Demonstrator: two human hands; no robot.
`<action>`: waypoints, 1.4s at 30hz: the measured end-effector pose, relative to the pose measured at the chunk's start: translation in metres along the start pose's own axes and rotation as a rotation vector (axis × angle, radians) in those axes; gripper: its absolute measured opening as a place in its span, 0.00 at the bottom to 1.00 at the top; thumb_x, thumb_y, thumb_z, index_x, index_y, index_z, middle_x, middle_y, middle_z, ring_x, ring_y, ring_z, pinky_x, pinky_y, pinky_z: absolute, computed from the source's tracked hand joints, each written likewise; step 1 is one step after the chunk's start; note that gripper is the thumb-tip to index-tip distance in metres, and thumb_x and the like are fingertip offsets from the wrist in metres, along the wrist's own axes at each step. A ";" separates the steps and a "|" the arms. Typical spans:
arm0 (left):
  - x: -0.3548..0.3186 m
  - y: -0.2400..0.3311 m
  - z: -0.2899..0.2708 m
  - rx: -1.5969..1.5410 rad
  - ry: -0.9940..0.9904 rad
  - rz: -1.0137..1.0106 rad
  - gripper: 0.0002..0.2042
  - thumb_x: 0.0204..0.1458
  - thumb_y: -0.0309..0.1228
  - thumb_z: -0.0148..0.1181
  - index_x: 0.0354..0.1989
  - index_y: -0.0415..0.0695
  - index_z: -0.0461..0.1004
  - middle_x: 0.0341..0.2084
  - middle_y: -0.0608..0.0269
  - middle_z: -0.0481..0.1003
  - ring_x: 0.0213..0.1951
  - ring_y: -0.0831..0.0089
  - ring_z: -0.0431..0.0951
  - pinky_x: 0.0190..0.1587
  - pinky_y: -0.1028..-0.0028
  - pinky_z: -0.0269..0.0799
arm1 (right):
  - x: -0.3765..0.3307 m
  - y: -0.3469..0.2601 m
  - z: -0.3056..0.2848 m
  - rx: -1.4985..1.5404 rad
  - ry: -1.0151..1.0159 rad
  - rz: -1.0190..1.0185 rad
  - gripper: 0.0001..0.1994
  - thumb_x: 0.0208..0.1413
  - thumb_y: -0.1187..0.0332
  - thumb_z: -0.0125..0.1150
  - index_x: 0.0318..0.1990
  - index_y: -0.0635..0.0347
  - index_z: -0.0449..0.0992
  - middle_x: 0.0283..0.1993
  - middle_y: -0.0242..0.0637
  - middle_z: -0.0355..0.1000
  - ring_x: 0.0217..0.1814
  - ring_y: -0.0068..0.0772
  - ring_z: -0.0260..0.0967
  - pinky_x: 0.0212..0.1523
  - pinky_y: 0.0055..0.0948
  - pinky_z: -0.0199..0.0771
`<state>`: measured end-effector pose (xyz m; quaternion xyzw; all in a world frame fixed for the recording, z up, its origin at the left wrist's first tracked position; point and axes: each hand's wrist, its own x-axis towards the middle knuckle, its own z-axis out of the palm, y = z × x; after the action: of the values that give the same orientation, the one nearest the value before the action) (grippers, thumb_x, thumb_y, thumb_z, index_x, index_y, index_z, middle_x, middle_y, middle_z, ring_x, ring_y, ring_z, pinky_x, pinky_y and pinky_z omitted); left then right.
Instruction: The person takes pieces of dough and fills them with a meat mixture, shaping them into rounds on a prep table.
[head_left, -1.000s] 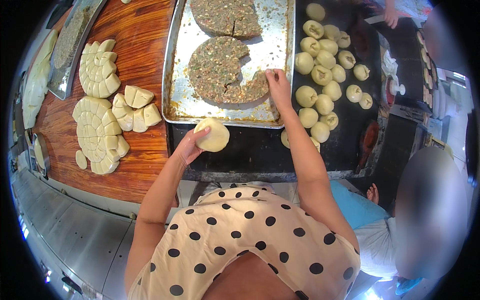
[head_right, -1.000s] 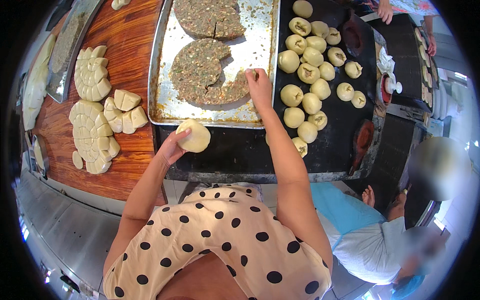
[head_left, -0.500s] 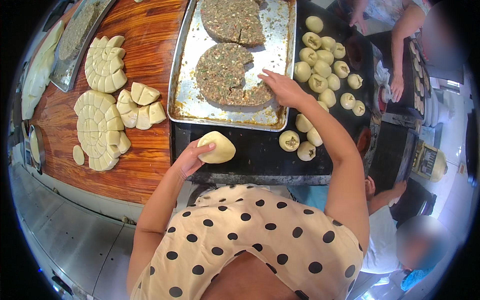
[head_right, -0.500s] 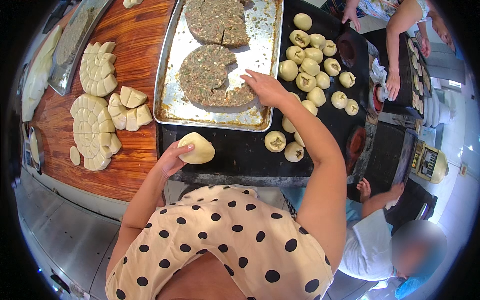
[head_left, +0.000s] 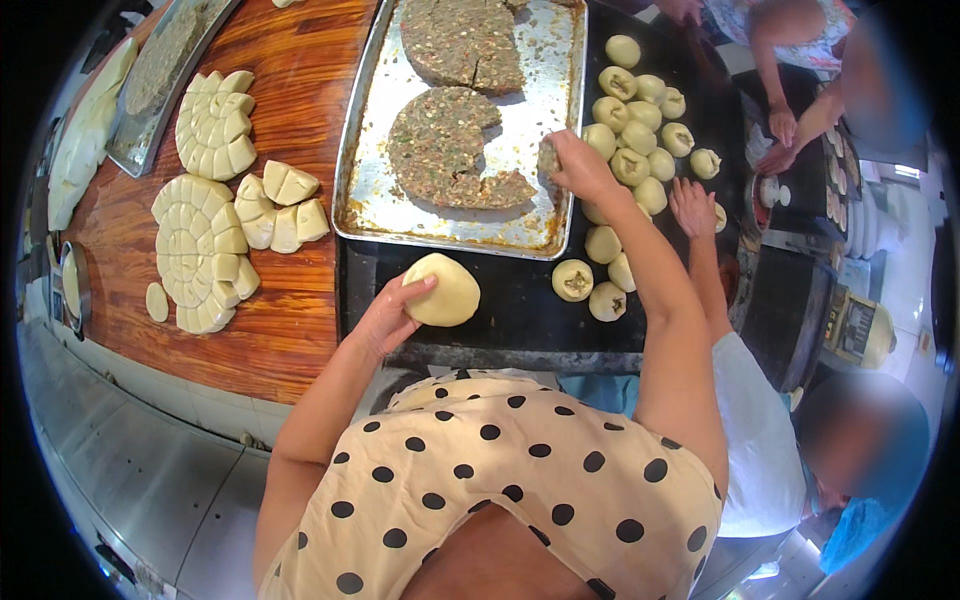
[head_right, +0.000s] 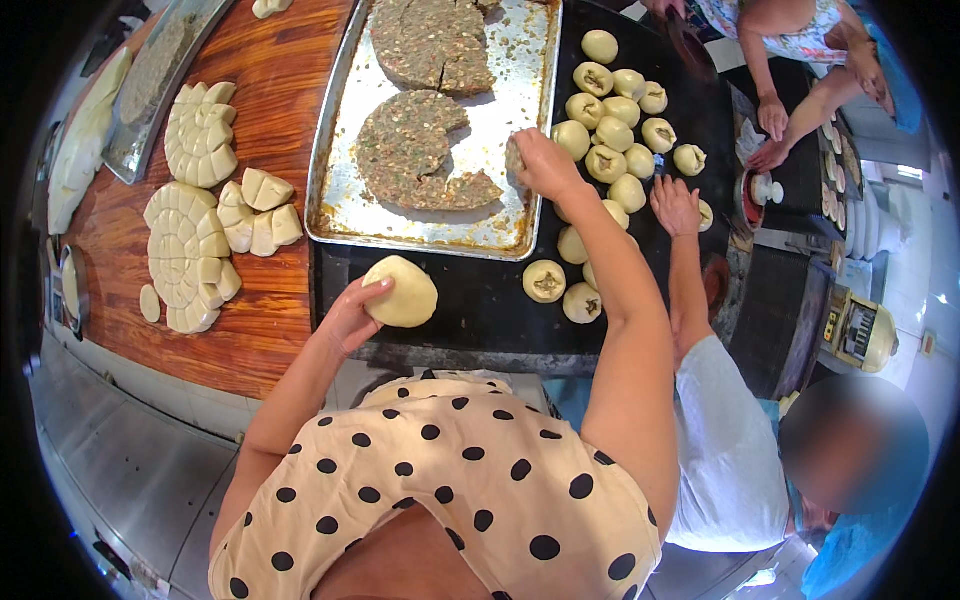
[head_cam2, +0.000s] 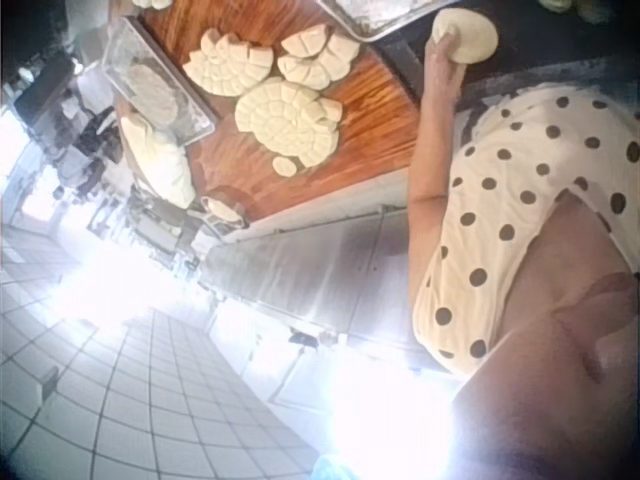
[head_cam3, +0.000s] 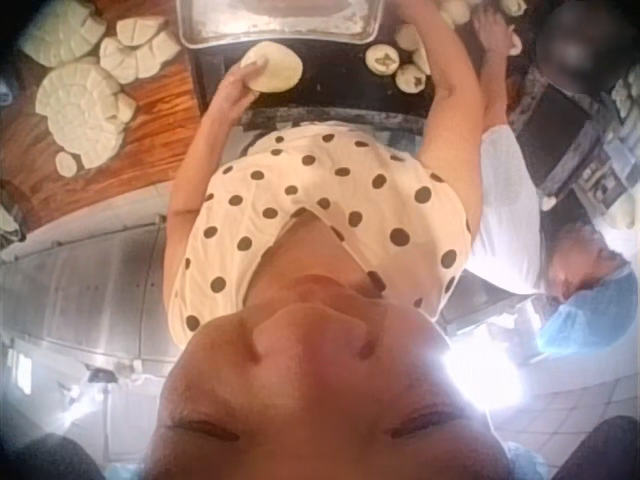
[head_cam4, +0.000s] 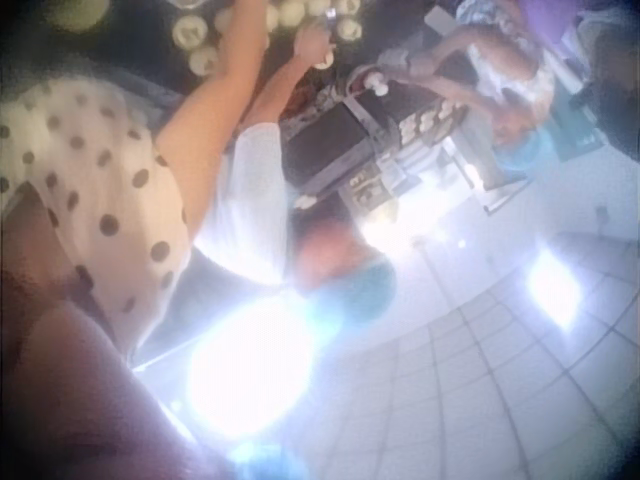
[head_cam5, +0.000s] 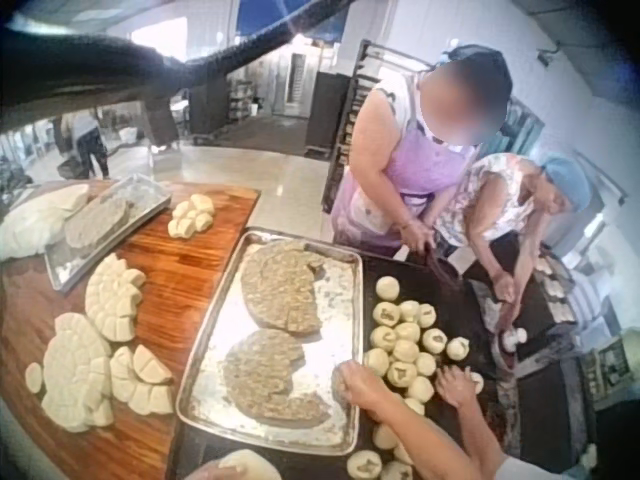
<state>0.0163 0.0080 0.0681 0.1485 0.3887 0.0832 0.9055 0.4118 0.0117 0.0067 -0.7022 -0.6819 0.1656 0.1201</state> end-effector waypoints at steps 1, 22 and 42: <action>0.006 -0.001 -0.001 -0.040 0.000 0.016 0.24 0.57 0.35 0.62 0.59 0.38 0.66 0.52 0.57 0.73 0.55 0.65 0.74 0.60 0.63 0.69 | 0.000 -0.011 -0.007 0.089 0.117 0.036 0.21 0.46 0.70 0.65 0.49 0.59 0.68 0.45 0.45 0.69 0.47 0.50 0.69 0.46 0.41 0.72; 0.027 0.028 0.082 -0.145 -0.075 0.130 0.21 0.58 0.42 0.60 0.57 0.46 0.68 0.53 0.57 0.72 0.54 0.63 0.74 0.57 0.58 0.72 | -0.098 -0.232 -0.015 1.154 0.692 0.215 0.35 0.63 0.48 0.54 0.70 0.61 0.54 0.74 0.44 0.48 0.78 0.38 0.41 0.75 0.39 0.38; 0.055 0.007 0.128 0.102 0.012 0.214 0.18 0.62 0.37 0.55 0.59 0.48 0.65 0.55 0.60 0.70 0.57 0.63 0.72 0.59 0.60 0.69 | -0.066 -0.206 0.023 0.957 1.037 0.612 0.18 0.66 0.56 0.47 0.50 0.56 0.79 0.33 0.41 0.76 0.36 0.43 0.72 0.45 0.36 0.71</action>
<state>0.1471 0.0027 0.1170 0.2345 0.3796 0.1602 0.8805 0.2123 -0.0465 0.0714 -0.7190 -0.1678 0.1183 0.6640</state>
